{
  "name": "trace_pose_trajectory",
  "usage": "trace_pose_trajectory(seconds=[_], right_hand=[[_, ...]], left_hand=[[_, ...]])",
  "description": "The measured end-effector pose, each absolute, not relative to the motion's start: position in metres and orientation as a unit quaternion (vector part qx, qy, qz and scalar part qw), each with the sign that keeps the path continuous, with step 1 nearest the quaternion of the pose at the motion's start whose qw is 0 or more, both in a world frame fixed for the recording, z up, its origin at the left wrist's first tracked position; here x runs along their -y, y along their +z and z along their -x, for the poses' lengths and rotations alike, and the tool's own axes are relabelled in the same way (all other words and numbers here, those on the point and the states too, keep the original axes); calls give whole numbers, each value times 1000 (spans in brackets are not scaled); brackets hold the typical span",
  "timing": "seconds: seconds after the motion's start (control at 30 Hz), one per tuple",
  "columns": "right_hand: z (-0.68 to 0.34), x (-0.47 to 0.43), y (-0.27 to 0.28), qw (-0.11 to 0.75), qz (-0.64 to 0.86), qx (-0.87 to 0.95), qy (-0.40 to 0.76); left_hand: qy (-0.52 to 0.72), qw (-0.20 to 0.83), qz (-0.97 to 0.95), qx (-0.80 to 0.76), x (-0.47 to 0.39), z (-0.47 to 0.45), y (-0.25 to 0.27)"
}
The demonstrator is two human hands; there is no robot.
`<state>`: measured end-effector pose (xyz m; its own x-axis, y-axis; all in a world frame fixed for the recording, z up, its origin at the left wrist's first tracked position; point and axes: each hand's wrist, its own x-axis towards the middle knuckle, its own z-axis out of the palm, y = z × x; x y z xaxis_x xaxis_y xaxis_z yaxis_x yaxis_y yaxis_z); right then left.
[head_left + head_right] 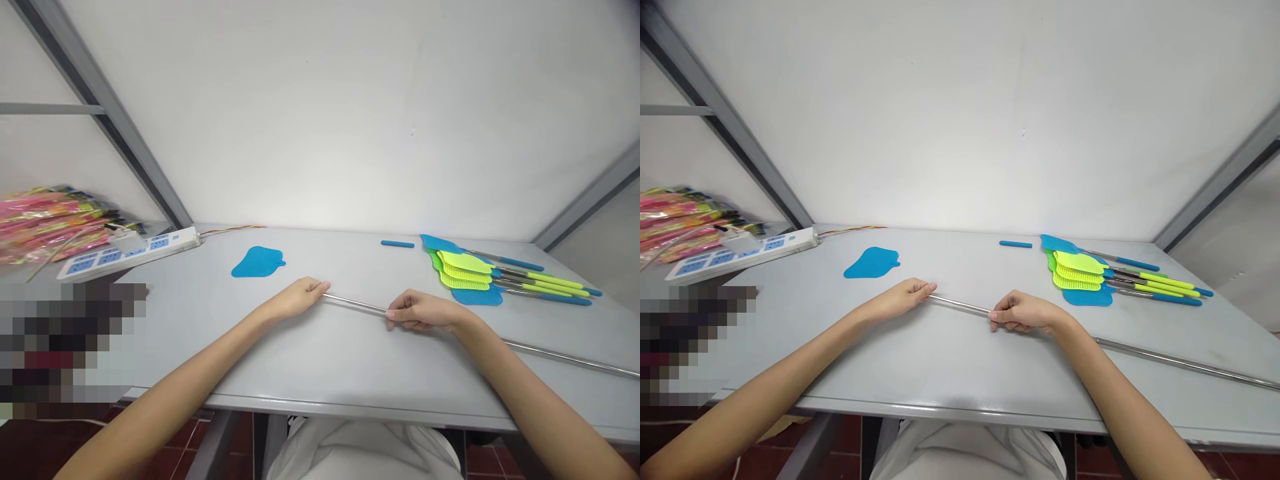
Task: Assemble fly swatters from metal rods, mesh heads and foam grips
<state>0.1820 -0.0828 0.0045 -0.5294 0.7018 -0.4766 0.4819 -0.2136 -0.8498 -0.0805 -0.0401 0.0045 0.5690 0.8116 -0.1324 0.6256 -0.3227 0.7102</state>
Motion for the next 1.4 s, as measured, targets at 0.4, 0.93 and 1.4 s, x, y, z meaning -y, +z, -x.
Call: trace_pose_trajectory(seconds=[0.4,0.93,1.4], right_hand=[[-182,83,4,88,464,637,609],[-177,87,12,117,491,650,569],[-181,86,15,109,481,650,578]], left_hand=[[116,375,-816,-424,44,76,-6],[173,271,-835,-446,44,75,10],[143,241,-895,-347,44,77,12]])
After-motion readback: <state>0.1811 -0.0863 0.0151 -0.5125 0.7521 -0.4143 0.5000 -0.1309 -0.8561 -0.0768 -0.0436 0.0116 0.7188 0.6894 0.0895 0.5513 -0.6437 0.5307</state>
